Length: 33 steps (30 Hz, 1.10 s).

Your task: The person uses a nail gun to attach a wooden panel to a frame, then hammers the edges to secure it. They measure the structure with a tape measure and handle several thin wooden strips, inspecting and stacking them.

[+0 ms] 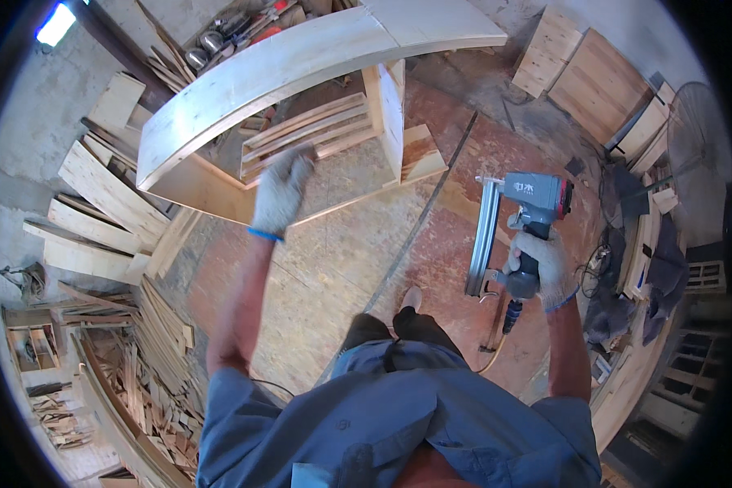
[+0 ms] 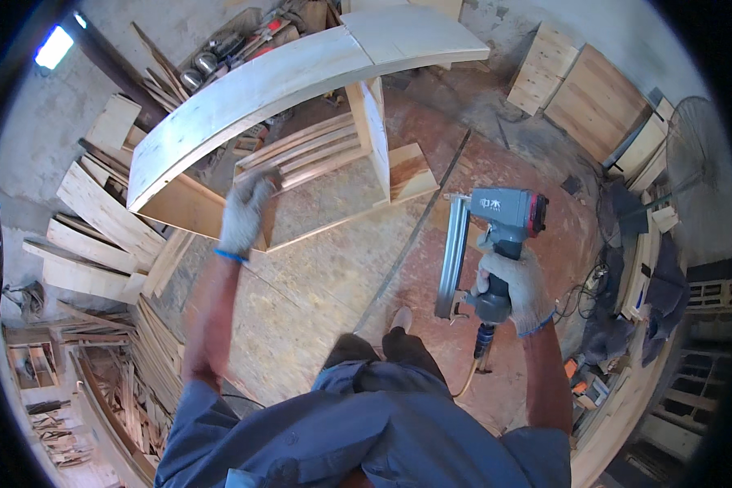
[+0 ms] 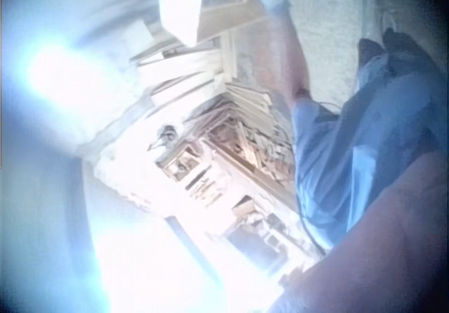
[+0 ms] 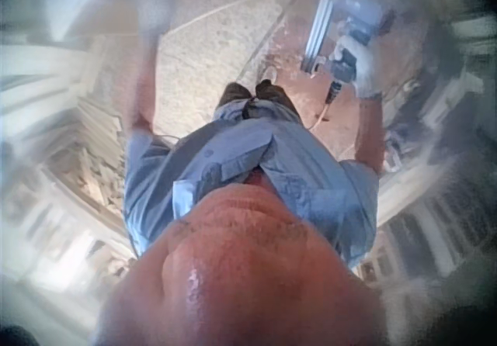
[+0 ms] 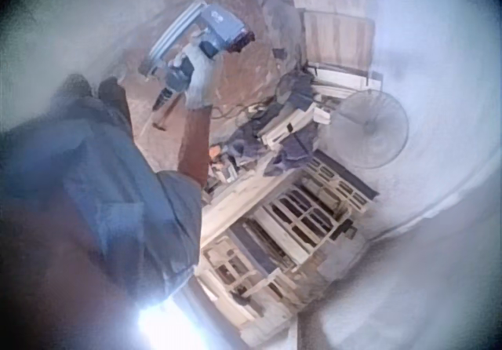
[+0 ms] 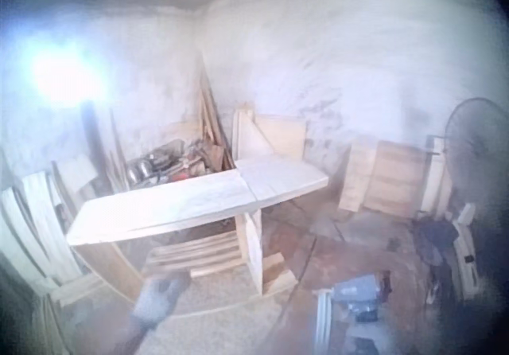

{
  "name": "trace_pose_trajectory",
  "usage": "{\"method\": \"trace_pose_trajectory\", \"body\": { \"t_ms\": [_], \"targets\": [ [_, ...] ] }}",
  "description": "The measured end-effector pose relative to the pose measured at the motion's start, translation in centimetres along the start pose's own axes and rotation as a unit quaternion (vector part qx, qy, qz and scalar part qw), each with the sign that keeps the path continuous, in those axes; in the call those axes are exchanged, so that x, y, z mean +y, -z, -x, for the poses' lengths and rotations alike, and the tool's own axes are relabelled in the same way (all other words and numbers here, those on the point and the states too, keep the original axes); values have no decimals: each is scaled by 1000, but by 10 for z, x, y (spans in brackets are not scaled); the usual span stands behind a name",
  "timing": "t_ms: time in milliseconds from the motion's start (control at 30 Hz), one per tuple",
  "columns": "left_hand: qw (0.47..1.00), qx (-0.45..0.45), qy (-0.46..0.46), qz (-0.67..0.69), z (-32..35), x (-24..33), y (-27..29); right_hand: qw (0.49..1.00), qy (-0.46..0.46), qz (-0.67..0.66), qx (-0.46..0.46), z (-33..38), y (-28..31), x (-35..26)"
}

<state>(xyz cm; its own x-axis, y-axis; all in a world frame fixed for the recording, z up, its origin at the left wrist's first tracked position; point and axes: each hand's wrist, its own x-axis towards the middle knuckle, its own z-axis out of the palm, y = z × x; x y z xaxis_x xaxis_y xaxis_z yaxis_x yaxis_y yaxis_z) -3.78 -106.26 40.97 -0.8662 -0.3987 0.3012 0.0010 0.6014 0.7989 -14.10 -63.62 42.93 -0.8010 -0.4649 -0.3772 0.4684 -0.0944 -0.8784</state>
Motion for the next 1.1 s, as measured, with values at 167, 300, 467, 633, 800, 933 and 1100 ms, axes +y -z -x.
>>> {"method": "trace_pose_trajectory", "body": {
  "t_ms": [167,300,467,633,800,933,1100],
  "targets": [
    [993,22,-1,-113,-111,-49,59,994,10,106,3,-52,-49,-47],
    [978,24,-26,-208,-206,-113,105,985,27,170,-2,-88,-92,-85],
    [942,17,-83,-326,-301,-173,124,949,6,315,27,-130,-134,-124],
    [926,-10,-91,-366,-367,-227,110,954,-25,292,67,-168,-162,-147],
    [936,-56,-77,-339,-380,-237,81,932,-16,362,16,-201,-177,-178],
    [934,-13,-87,-348,-377,-243,79,924,-36,382,10,-233,-183,-186],
    [932,-21,-76,-353,-369,-238,80,910,-63,409,11,-265,-186,-189]
  ]
}}
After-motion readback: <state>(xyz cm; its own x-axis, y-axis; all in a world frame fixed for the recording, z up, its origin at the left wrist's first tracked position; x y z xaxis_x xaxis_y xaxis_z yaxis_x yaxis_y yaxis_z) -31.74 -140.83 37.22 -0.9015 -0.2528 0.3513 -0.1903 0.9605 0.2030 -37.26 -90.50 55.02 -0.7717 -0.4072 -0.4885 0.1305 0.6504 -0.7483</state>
